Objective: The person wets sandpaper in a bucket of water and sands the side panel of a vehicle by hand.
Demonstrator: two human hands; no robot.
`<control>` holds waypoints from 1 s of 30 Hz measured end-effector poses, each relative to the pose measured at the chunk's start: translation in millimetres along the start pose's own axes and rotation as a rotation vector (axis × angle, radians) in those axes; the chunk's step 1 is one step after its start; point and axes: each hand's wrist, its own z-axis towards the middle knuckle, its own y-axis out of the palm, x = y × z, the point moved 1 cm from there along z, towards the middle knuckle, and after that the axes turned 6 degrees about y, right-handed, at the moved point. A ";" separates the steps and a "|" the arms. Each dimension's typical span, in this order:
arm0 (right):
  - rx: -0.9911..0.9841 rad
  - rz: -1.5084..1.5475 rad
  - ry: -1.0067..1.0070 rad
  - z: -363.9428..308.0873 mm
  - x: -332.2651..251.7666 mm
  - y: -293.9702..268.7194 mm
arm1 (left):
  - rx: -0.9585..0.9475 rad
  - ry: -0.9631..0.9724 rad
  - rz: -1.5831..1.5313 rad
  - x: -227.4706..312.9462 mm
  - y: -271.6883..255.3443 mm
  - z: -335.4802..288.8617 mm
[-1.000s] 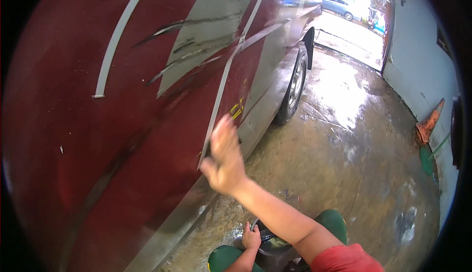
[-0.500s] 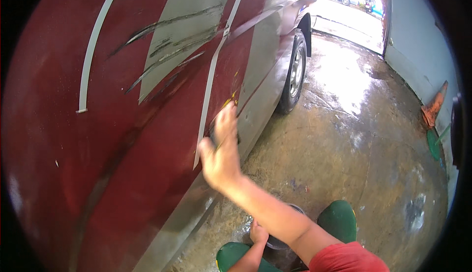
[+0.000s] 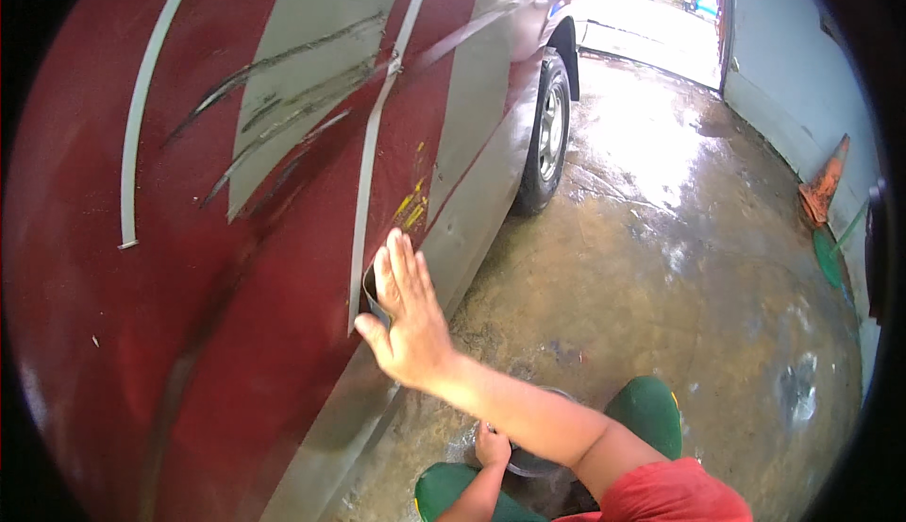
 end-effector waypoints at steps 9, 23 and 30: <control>-0.089 -0.131 0.096 13.5 23.8 -23.6 | 0.051 -0.214 -0.072 6.5 -6.3 2.0; -0.102 -0.232 0.113 15.3 16.5 -19.8 | 0.082 -0.209 -0.142 -1.4 -0.4 4.4; -0.297 -0.053 0.320 21.6 49.0 -63.9 | 0.109 -0.218 -0.151 -7.5 -4.9 2.8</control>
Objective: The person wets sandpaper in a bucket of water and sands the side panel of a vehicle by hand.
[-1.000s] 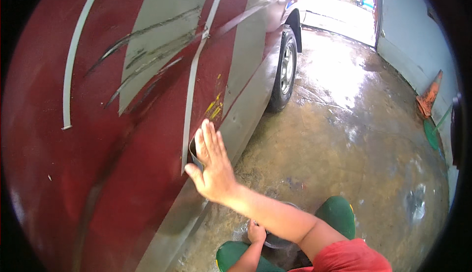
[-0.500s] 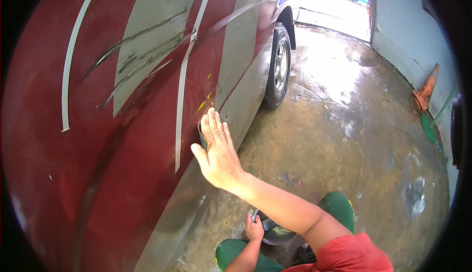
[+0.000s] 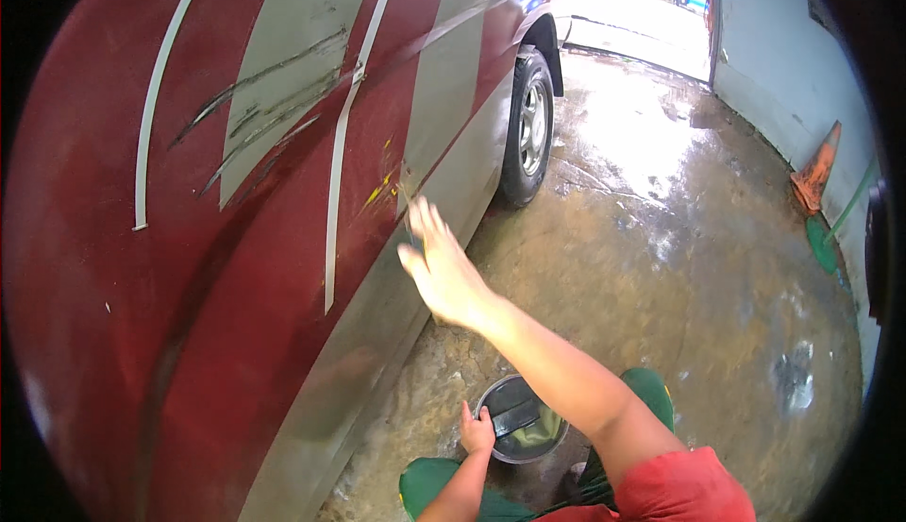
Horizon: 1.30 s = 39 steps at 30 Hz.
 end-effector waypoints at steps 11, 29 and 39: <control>-1.037 -0.355 0.501 -292.0 228.9 49.6 | -0.391 0.787 0.608 57.0 21.0 -55.1; -0.069 1.604 1.221 -197.5 173.8 20.3 | 0.065 0.428 -0.466 121.5 13.6 -52.4; -0.547 1.329 0.965 -193.1 182.0 29.0 | 0.448 0.425 -0.663 230.5 -77.8 13.9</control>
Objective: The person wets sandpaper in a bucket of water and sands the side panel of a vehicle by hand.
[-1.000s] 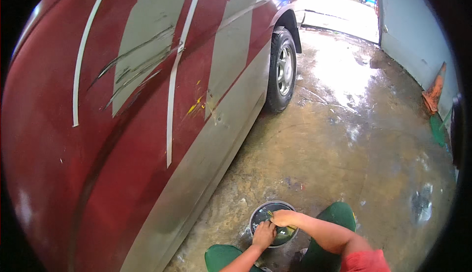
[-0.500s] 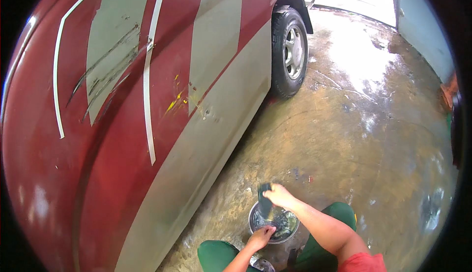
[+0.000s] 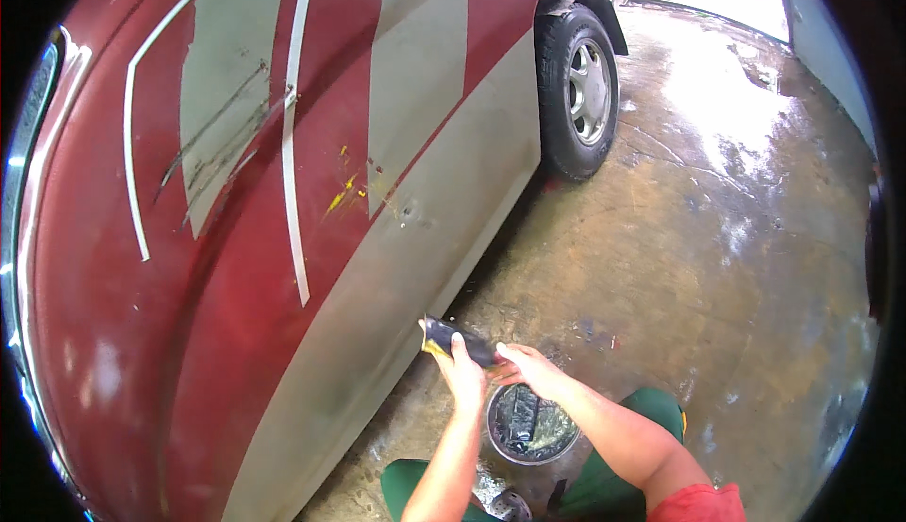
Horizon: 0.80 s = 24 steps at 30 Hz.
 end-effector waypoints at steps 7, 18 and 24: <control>0.472 -1.328 -0.147 25.6 35.7 -67.8 | -0.459 1.104 1.302 208.0 26.3 88.4; 0.302 -1.554 0.181 32.6 49.9 -62.2 | -0.737 1.216 1.922 231.2 -51.4 150.8; 0.358 -1.509 0.160 44.0 47.1 -52.0 | -0.777 1.275 1.798 244.2 19.0 169.6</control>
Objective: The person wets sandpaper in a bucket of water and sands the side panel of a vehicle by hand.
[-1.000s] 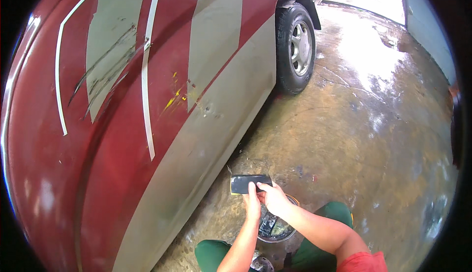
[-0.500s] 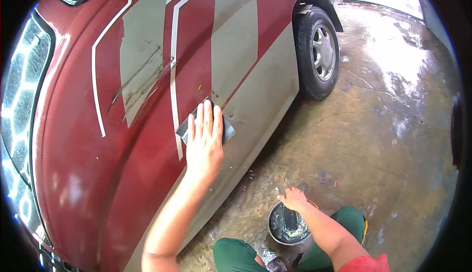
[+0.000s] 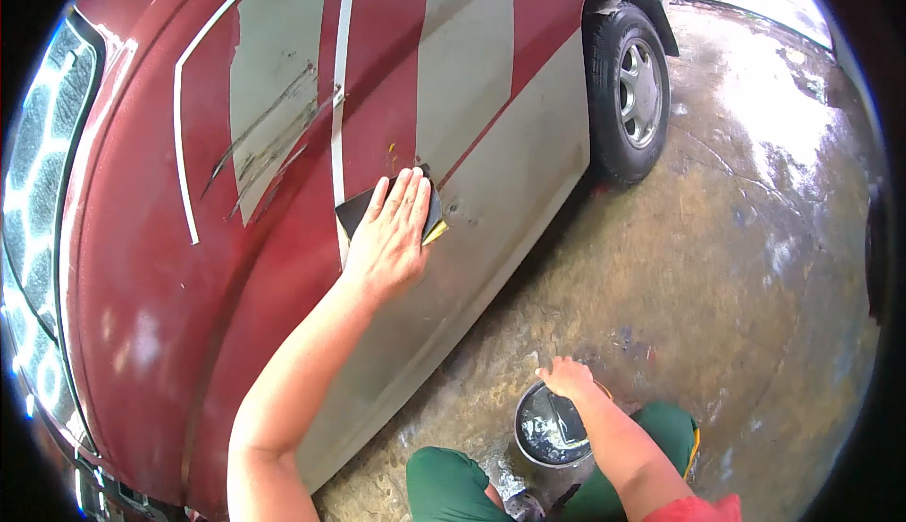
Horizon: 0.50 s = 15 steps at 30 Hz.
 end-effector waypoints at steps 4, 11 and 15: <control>0.025 0.009 0.007 0.4 13.4 -3.4 | -0.058 -0.028 -0.018 -6.5 4.9 -36.4; 0.007 0.042 0.038 -0.8 11.1 -4.2 | -0.028 0.032 0.087 -13.7 -8.0 6.6; -0.003 0.050 0.071 -6.9 17.4 -1.0 | -0.110 -0.011 0.103 -18.8 -0.8 -51.7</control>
